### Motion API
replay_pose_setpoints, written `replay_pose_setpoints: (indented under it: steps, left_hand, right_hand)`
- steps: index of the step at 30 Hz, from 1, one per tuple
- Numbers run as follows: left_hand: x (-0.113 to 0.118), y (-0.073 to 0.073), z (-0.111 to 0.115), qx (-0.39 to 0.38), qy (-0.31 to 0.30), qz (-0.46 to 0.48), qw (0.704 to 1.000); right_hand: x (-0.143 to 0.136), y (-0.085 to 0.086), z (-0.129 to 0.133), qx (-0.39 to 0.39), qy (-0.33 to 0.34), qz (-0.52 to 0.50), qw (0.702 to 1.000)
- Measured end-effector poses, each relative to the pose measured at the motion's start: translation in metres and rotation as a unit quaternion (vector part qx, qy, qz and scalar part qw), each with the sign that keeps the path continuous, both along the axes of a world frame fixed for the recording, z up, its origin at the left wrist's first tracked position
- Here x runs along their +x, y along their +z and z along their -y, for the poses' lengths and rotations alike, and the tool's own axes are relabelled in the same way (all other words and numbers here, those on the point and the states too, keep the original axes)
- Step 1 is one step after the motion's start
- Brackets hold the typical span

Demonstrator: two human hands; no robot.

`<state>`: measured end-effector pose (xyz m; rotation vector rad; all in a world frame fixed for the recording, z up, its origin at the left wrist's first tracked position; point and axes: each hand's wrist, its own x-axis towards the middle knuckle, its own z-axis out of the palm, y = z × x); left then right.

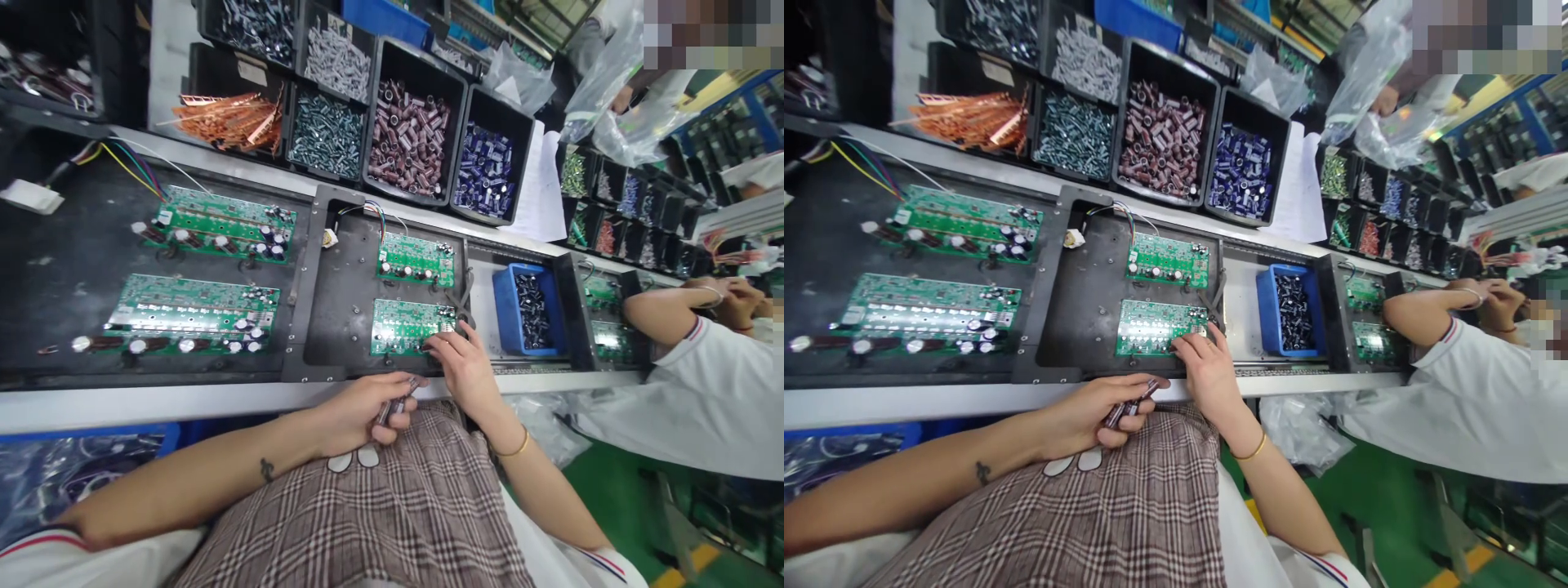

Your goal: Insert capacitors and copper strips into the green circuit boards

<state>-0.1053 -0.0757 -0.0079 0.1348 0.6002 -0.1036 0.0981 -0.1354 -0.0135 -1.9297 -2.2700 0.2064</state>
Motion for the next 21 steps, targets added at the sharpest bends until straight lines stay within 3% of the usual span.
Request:
replay_pose_setpoints:
  steps: [4,12,21]
  left_hand:
    - [0.0038,-0.0037,-0.0008,-0.017,0.033,-0.013,0.999]
    - [0.0028,-0.0062,-0.0015,-0.034,0.039,-0.028,0.998]
    - [0.0005,0.0036,0.0012,-0.016,0.078,-0.025,0.996]
  right_hand:
    - [0.0005,-0.0015,0.001,0.005,0.004,0.002,1.0]
    - [-0.0007,-0.0005,-0.0001,0.013,0.001,0.005,1.0]
    - [0.005,0.0042,0.0021,0.033,0.135,0.032,0.99]
